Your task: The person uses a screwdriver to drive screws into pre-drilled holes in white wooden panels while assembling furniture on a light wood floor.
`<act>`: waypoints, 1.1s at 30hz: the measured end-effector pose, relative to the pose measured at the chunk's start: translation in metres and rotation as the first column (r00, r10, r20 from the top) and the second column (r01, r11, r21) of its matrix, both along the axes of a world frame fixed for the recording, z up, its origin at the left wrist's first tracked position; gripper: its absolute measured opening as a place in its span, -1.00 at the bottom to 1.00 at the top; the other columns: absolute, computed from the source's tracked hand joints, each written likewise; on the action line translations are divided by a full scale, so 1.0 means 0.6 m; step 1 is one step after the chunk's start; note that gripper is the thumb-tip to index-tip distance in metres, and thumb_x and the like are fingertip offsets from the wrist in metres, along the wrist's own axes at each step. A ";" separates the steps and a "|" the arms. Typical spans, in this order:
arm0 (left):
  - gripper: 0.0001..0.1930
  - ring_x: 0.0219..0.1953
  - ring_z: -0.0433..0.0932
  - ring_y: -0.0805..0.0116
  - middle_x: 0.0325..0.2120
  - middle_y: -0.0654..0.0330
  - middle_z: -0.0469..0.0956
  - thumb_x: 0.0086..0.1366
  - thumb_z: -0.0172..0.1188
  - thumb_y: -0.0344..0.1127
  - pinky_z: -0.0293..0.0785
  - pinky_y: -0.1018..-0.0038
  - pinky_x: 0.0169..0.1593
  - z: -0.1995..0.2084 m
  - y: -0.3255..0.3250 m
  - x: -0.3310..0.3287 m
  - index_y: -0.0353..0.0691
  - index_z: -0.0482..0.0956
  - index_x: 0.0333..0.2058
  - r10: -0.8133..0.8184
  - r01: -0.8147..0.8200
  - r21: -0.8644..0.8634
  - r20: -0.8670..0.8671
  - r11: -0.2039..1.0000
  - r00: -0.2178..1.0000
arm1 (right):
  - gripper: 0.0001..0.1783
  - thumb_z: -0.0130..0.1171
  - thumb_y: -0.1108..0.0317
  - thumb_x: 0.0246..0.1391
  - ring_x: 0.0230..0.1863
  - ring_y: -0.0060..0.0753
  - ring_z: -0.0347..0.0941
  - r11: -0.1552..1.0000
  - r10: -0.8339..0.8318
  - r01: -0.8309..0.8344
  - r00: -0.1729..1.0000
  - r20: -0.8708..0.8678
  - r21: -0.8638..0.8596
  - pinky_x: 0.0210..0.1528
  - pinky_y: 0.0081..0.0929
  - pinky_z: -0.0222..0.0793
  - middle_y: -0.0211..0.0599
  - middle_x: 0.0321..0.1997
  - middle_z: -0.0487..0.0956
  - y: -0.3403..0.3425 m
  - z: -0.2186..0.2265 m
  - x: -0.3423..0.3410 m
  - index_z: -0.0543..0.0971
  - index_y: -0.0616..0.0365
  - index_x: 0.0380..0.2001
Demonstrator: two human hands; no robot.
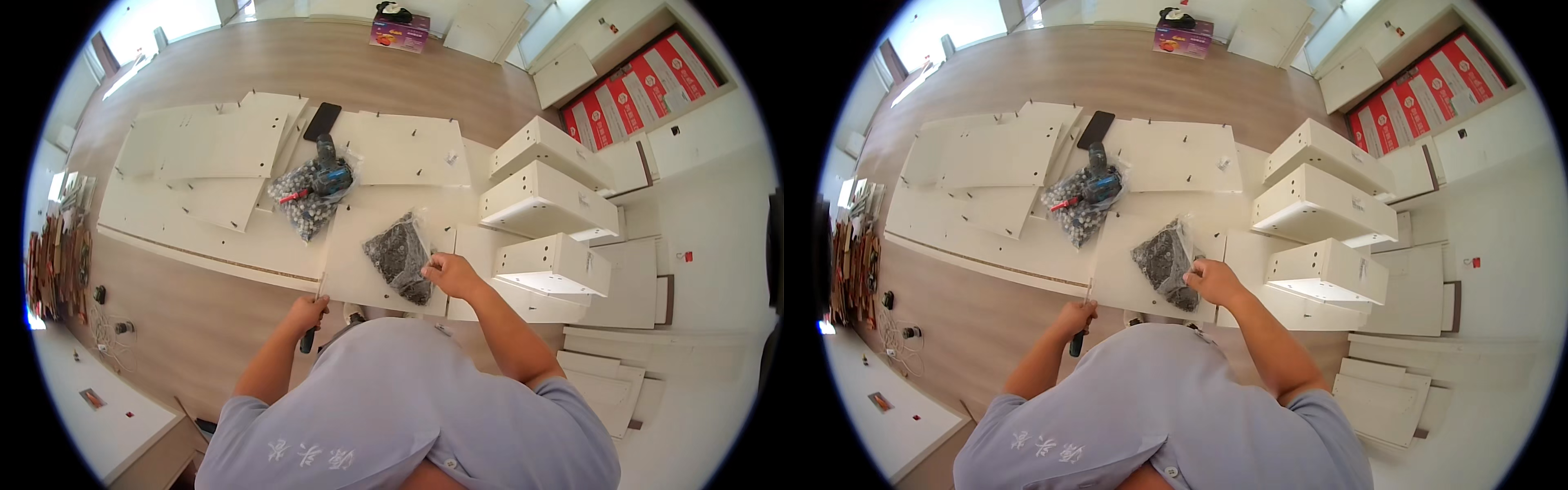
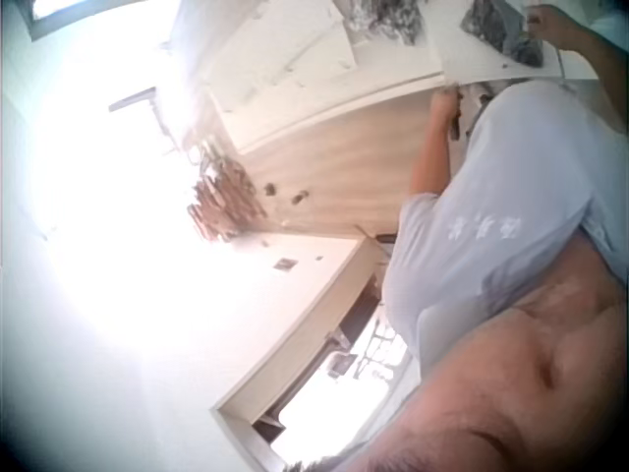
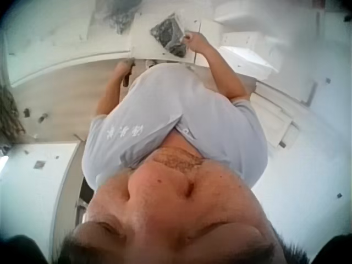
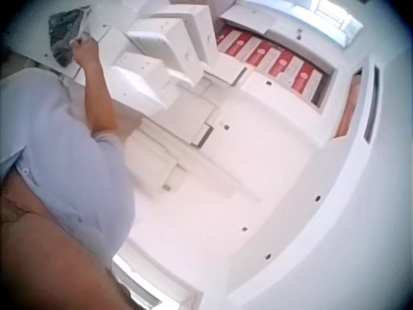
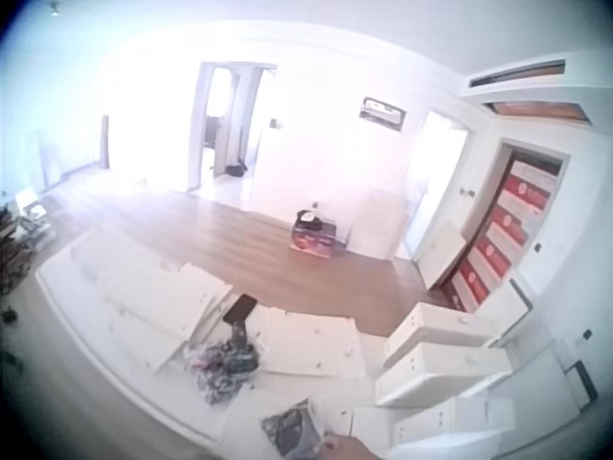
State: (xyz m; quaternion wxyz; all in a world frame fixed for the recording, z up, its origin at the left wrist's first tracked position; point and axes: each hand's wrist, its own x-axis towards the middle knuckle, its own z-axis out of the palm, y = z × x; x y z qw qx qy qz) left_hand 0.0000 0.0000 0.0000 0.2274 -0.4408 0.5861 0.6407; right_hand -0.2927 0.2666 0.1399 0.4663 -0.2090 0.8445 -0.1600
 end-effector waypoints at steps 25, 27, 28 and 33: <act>-0.69 -0.14 0.59 0.40 -0.06 0.16 0.58 0.62 0.03 -0.21 0.68 0.41 -0.03 0.180 0.285 -0.339 -0.27 0.47 0.15 0.212 0.079 0.583 -0.414 0.808 0.885 | -0.39 0.33 0.13 0.22 -0.06 -0.20 0.59 0.645 -0.672 0.576 0.741 -0.012 -0.502 0.04 -0.27 0.50 -0.08 -0.02 0.65 0.347 0.086 0.178 0.49 0.13 0.27; -0.73 -0.16 0.60 0.43 -0.09 0.19 0.60 0.61 0.06 -0.20 0.69 0.43 -0.05 0.182 0.308 -0.343 -0.22 0.50 0.10 0.066 0.210 0.525 -0.458 0.825 0.886 | -0.41 0.34 0.16 0.21 -0.05 -0.17 0.60 0.667 -0.646 0.480 0.753 -0.123 -0.570 0.05 -0.27 0.50 -0.11 0.01 0.66 0.402 0.088 0.198 0.52 0.12 0.26; -0.76 -0.22 0.58 0.47 -0.14 0.23 0.61 0.59 0.11 -0.18 0.65 0.48 -0.12 0.188 0.327 -0.349 -0.18 0.53 0.04 0.029 0.224 0.501 -0.448 0.836 0.893 | -0.41 0.35 0.17 0.20 -0.04 -0.16 0.60 0.678 -0.632 0.427 0.755 -0.177 -0.599 0.05 -0.26 0.50 -0.13 0.02 0.66 0.425 0.089 0.203 0.54 0.12 0.25; -0.73 -0.31 0.53 0.49 -0.26 0.27 0.57 0.61 0.08 -0.19 0.58 0.52 -0.21 0.221 0.427 -0.384 -0.23 0.55 0.07 0.119 0.219 0.585 -0.483 0.781 0.867 | -0.41 0.37 0.18 0.19 0.02 -0.06 0.60 0.700 -0.589 0.309 0.760 -0.275 -0.644 0.09 -0.23 0.50 -0.11 0.06 0.67 0.522 0.102 0.195 0.55 0.05 0.27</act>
